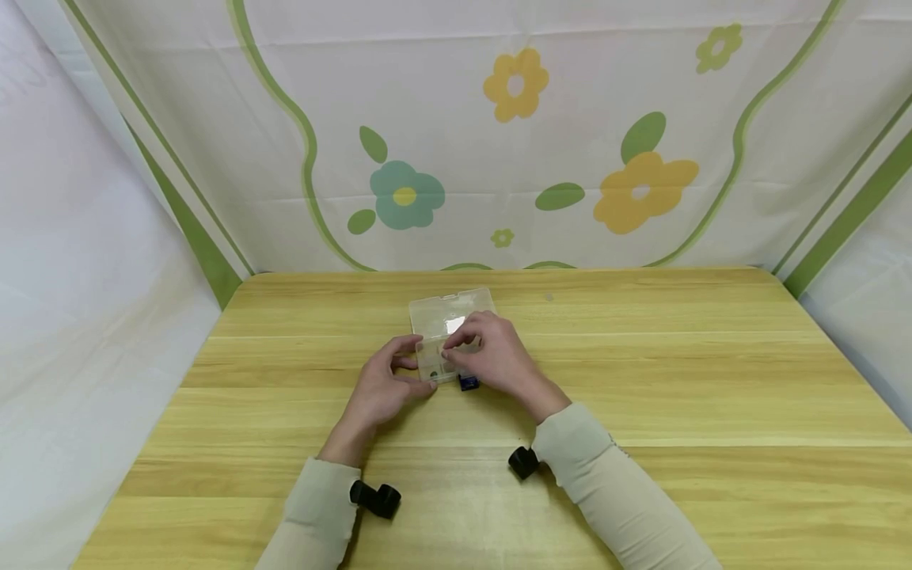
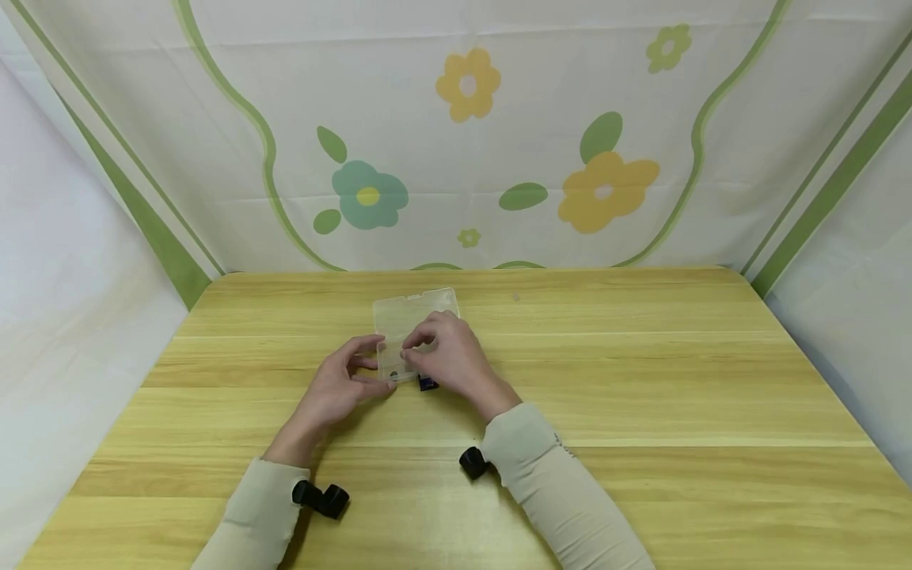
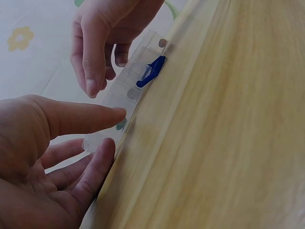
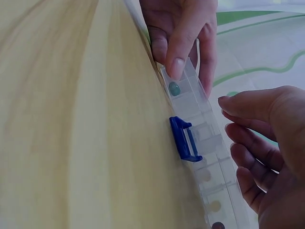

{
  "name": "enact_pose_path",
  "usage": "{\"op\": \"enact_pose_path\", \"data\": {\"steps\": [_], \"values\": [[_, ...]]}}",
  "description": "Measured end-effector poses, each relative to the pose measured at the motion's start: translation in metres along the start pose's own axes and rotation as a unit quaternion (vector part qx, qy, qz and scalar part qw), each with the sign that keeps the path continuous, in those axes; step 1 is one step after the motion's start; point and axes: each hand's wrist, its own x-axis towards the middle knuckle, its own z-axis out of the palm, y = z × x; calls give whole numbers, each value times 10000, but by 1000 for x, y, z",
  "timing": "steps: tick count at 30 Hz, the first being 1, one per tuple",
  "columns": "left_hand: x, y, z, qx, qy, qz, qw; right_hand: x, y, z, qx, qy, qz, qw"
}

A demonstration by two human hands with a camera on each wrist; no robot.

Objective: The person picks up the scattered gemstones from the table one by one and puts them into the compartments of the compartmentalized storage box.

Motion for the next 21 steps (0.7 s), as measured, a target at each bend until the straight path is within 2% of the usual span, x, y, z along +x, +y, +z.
{"op": "enact_pose_path", "data": {"steps": [8, 21], "values": [[0, 0, 1, -12, 6, 9, 10000, 1, 5, -7, 138, 161, 205, 9996], [1, 0, 2, -75, 40, -15, 10000, 6, 28, -24, 379, 710, 749, 9939]]}}
